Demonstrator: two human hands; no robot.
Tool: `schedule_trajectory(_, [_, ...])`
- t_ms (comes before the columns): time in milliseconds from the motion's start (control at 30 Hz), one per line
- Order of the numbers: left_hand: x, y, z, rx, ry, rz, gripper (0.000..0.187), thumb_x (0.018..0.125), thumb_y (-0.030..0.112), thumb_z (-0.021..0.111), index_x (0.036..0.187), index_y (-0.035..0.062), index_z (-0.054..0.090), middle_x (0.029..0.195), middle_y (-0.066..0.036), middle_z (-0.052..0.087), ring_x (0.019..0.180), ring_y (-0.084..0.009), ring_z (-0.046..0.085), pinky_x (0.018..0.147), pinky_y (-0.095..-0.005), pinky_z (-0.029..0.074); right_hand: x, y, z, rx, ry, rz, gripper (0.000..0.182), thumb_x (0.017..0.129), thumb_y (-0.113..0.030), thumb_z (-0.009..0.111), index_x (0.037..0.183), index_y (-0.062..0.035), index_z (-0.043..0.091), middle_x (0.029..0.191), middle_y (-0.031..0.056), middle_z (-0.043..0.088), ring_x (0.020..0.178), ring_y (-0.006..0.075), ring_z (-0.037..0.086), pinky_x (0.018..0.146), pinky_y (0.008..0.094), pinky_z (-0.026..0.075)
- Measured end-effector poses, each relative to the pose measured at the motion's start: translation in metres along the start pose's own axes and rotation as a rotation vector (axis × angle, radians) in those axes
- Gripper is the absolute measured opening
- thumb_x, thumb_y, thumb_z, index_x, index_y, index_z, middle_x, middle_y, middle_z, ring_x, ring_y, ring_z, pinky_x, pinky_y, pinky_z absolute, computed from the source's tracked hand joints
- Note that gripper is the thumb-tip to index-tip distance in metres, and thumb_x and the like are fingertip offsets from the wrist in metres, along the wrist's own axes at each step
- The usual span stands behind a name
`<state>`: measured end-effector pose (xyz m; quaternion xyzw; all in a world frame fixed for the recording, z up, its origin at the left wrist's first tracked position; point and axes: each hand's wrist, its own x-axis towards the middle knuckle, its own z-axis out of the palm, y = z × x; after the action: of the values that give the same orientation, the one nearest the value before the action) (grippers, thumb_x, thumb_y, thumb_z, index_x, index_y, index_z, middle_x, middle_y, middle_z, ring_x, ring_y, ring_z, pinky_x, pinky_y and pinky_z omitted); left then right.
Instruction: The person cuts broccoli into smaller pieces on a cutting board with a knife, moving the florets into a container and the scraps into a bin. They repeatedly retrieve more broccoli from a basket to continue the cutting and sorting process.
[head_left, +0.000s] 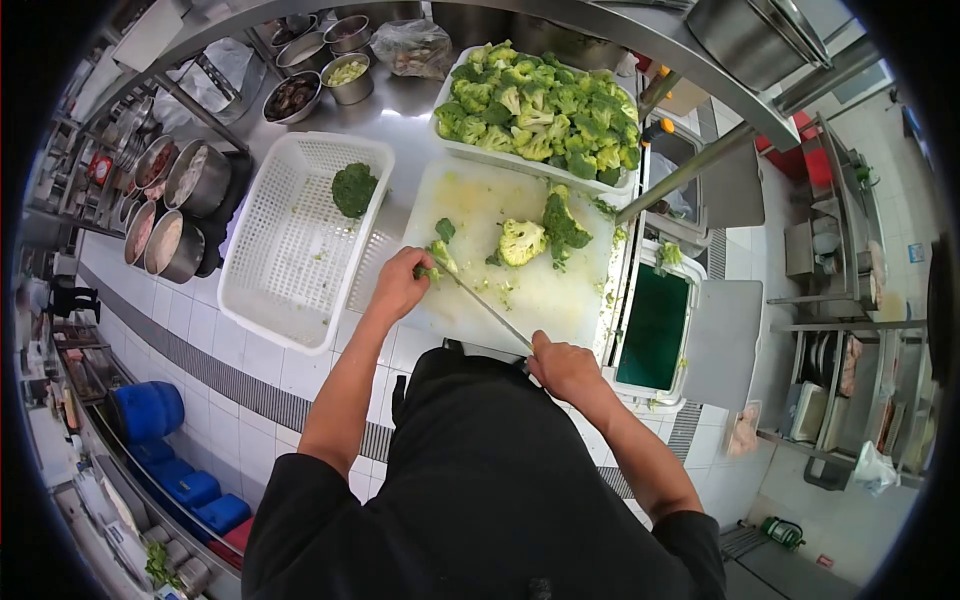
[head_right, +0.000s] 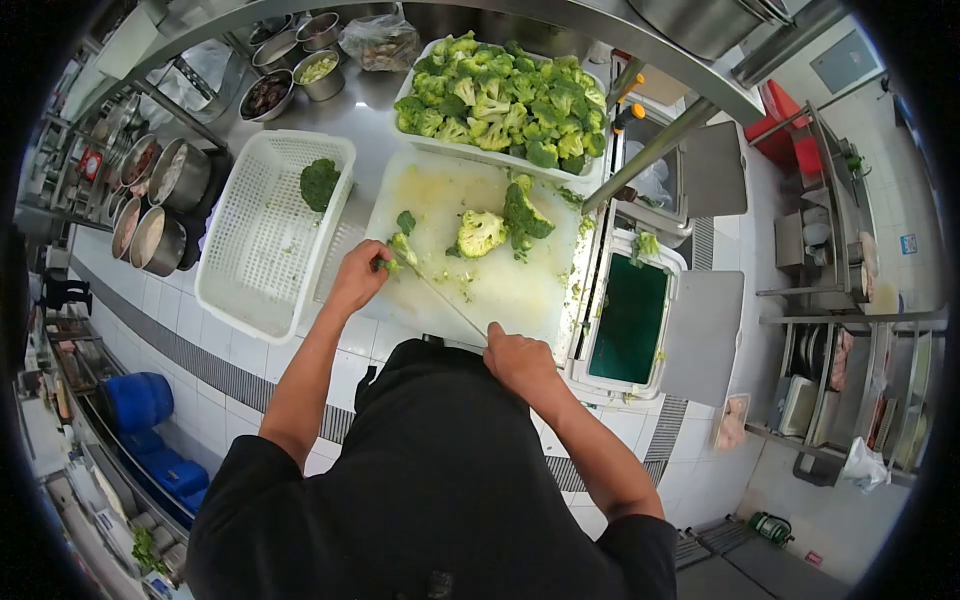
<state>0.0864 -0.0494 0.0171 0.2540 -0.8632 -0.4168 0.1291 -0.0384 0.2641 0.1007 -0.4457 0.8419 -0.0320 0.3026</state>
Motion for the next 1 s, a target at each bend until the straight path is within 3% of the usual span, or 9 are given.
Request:
schedule_trajectory(100, [-0.003,-0.01,-0.013,-0.115,0.045,-0.08,0.03,0.081,-0.005,0.067,0.109,0.0031,0.067,0.094,-0.007,0.063,0.08,-0.0202,0.06,0.075,-0.032,0.051,-0.006,0.012,-0.007,0.063,-0.083,0.052,0.029,0.101,-0.034,0.059,0.112,-0.0082,0.055,0.084,0.0221,0.072,0.086,0.0442,0.072,0.076,0.0566,0.055])
schedule_trajectory(300, [0.012,0.001,-0.026,-0.086,0.016,-0.045,0.037,0.081,0.001,0.067,0.118,0.0079,0.068,0.097,-0.015,0.066,0.088,-0.0272,0.065,0.081,-0.0372,0.053,-0.053,0.042,-0.022,0.185,-0.132,0.1,0.03,0.099,-0.038,0.062,0.109,-0.0092,0.058,0.085,0.0231,0.071,0.085,0.0469,0.069,0.076,0.0561,0.052])
schedule_trajectory(367, [0.019,0.022,-0.025,-0.033,-0.05,-0.197,0.035,0.085,0.008,0.068,0.12,0.0102,0.068,0.102,-0.017,0.07,0.093,-0.0315,0.069,0.084,-0.0397,0.054,-0.067,0.043,-0.022,0.286,-0.138,0.154,0.029,0.098,-0.037,0.063,0.107,-0.0095,0.06,0.084,0.0228,0.071,0.084,0.0472,0.068,0.074,0.0563,0.051])
schedule_trajectory(567, [0.054,0.016,0.005,0.391,-0.238,-0.006,0.045,0.088,0.023,0.072,0.132,0.0162,0.065,0.111,-0.017,0.073,0.102,-0.0386,0.069,0.088,-0.0467,0.054,-0.088,0.054,0.0,0.384,-0.05,0.232,0.03,0.099,-0.038,0.063,0.11,-0.0105,0.058,0.083,0.0229,0.07,0.084,0.0479,0.068,0.075,0.056,0.051])
schedule_trajectory(700, [0.086,0.073,0.004,0.245,-0.327,-0.036,0.048,0.088,0.024,0.076,0.134,0.0156,0.064,0.109,-0.015,0.073,0.099,-0.0332,0.07,0.088,-0.0424,0.054,-0.105,0.056,0.009,0.467,0.027,0.281,0.032,0.098,-0.04,0.062,0.108,-0.0098,0.057,0.082,0.0237,0.07,0.084,0.0479,0.068,0.075,0.0565,0.05])
schedule_trajectory(767, [0.096,0.127,0.016,-0.302,-0.376,0.114,0.044,0.086,0.025,0.081,0.126,0.0119,0.066,0.104,-0.01,0.073,0.095,-0.0239,0.068,0.086,-0.0373,0.053,-0.111,0.057,0.015,0.505,0.029,0.315,0.033,0.098,-0.04,0.061,0.109,-0.0091,0.057,0.083,0.0239,0.07,0.084,0.0478,0.068,0.075,0.0568,0.05])
schedule_trajectory(833, [0.122,0.177,0.019,-0.3,-0.354,0.198,0.038,0.085,0.025,0.084,0.117,0.0095,0.068,0.099,-0.006,0.07,0.091,-0.017,0.064,0.084,-0.0338,0.052,-0.117,0.057,0.022,0.513,0.044,0.332,0.033,0.098,-0.04,0.061,0.109,-0.0087,0.057,0.082,0.0239,0.07,0.084,0.0479,0.068,0.075,0.0568,0.05])
schedule_trajectory(933, [0.206,0.196,0.024,-0.181,-0.009,0.352,0.038,0.084,0.027,0.085,0.115,0.0106,0.07,0.096,-0.008,0.069,0.09,-0.0197,0.065,0.083,-0.0345,0.052,-0.129,0.06,0.029,0.533,0.079,0.356,0.034,0.098,-0.04,0.061,0.109,-0.0081,0.057,0.084,0.0242,0.07,0.085,0.0481,0.067,0.075,0.0566,0.05])
schedule_trajectory(1000, [0.268,0.212,0.016,-0.121,-0.065,0.201,0.047,0.084,0.036,0.084,0.12,0.0095,0.071,0.109,-0.014,0.073,0.1,-0.0259,0.068,0.087,-0.0367,0.053,-0.133,0.06,0.034,0.565,0.102,0.362,0.034,0.098,-0.04,0.062,0.109,-0.0078,0.057,0.087,0.0248,0.071,0.088,0.0484,0.067,0.077,0.0562,0.05])
